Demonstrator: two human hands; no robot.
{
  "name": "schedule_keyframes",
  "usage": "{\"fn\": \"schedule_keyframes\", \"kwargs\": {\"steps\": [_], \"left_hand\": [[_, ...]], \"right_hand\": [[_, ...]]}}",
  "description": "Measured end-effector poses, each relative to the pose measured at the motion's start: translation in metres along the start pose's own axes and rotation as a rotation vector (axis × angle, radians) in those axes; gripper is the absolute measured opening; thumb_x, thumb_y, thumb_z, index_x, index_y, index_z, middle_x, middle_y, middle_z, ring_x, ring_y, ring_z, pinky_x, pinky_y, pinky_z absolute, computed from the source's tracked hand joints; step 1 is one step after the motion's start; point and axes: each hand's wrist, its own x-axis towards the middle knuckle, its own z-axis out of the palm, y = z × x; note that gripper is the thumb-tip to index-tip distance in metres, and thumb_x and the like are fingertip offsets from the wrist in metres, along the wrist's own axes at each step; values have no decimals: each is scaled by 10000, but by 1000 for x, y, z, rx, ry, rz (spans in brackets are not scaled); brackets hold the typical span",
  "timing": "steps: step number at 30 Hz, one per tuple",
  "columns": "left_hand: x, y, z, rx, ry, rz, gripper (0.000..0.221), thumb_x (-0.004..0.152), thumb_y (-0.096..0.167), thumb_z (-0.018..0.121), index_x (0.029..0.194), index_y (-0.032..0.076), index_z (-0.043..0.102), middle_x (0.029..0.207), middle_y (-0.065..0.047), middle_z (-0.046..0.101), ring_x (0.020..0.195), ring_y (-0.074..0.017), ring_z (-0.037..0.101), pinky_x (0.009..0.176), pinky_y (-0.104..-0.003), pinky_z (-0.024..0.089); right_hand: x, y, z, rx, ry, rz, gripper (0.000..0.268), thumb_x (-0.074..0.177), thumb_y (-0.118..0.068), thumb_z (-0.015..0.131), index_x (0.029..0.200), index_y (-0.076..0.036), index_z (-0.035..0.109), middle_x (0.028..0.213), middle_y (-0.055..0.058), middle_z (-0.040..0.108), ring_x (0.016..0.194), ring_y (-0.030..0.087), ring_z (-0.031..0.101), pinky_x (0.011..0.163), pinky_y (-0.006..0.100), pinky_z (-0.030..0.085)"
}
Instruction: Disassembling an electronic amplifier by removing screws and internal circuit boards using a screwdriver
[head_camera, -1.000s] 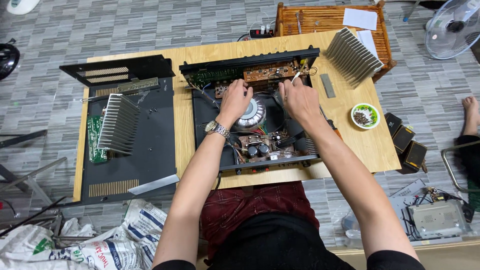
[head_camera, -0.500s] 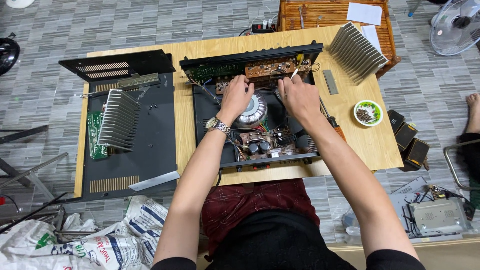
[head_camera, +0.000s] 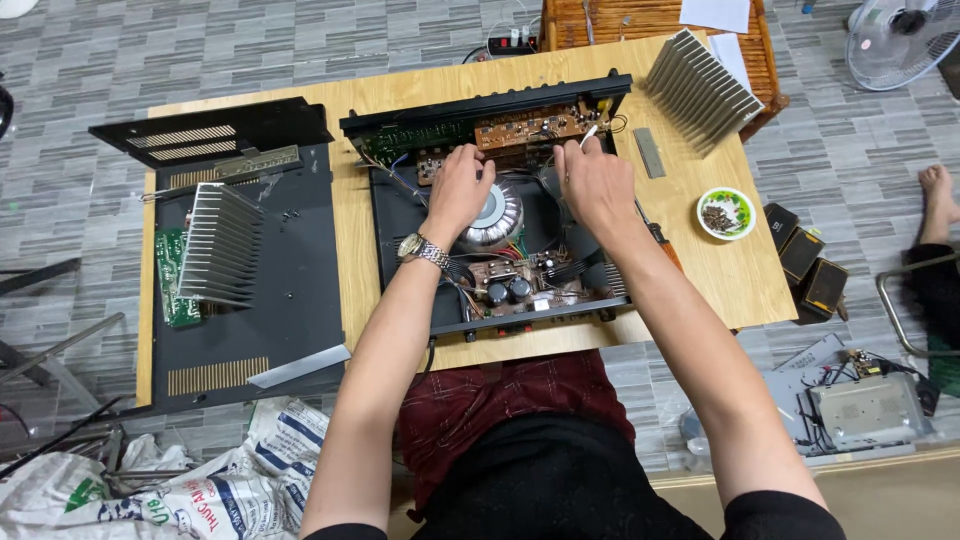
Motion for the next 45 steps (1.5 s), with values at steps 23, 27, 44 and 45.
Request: {"fn": "schedule_keyframes", "kwargs": {"steps": [23, 27, 44, 45], "left_hand": [[-4, 5, -4, -8, 9, 17, 289, 1014, 299, 534, 1109, 32, 595, 971, -147, 650, 1056, -415, 652, 893, -558, 514], [-2, 0, 1, -10, 17, 17, 286, 1017, 304, 533, 1111, 42, 597, 966, -131, 648, 1054, -400, 655, 889, -552, 519], [1, -17, 12, 13, 67, 45, 284, 996, 325, 560, 1093, 61, 601, 960, -145, 654, 1044, -411, 659, 889, -546, 532], [1, -18, 12, 7, 67, 44, 288, 993, 328, 562, 1096, 62, 600, 964, -150, 655, 1048, -414, 657, 889, -548, 532]], "right_hand": [[-1, -5, -7, -10, -45, -88, 405, 1126, -364, 423, 828, -143, 587, 807, 70, 602, 538, 314, 696, 524, 437, 542], [2, 5, -6, -139, 66, -66, 400, 1106, -404, 464, 799, -176, 581, 758, 36, 584, 482, 283, 675, 459, 421, 512], [6, 5, 1, -81, -67, -64, 416, 1108, -409, 496, 828, -133, 631, 813, 89, 646, 589, 347, 723, 531, 464, 550], [8, 9, 4, -101, -80, -39, 419, 1118, -425, 477, 846, -146, 632, 820, 80, 647, 605, 340, 731, 545, 457, 561]]}}
